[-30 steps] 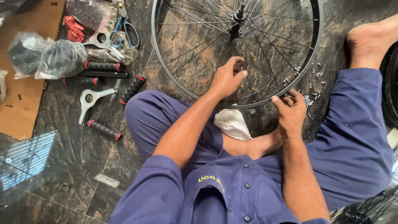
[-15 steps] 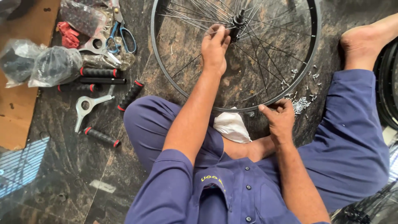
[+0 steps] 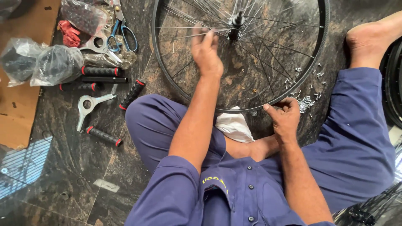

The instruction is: The person sits on the floor while inserting spokes into a bicycle wheel rim and threading nipples onto the ends of the spokes by hand.

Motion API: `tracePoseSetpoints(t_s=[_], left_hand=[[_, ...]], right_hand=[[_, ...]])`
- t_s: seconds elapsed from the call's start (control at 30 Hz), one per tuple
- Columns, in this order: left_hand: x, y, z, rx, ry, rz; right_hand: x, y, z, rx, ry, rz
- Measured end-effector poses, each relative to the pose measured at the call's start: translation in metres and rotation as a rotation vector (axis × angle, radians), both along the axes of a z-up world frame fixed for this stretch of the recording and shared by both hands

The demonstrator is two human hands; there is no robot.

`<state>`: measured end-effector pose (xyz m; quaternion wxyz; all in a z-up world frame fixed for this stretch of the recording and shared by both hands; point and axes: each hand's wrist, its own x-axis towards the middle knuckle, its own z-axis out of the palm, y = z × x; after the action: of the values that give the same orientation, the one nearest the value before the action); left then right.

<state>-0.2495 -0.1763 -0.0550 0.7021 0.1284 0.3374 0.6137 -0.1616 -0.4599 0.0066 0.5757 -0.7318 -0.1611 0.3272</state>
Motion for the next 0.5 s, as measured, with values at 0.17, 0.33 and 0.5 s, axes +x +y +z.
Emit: tracePoseSetpoints(t_s=[0.17, 0.33, 0.5], left_hand=[[-0.026, -0.054, -0.008, -0.216, 0.487, -0.067], [-0.040, -0.110, 0.018, -0.240, 0.617, -0.778], [-0.005, -0.128, 0.032, -0.070, 0.383, -0.951]], right_hand=[[-0.005, -0.003, 0.002, 0.016, -0.022, 0.020], [-0.003, -0.007, 0.000, 0.027, -0.062, 0.038], [-0.003, -0.014, -0.011, 0.034, -0.081, 0.045]])
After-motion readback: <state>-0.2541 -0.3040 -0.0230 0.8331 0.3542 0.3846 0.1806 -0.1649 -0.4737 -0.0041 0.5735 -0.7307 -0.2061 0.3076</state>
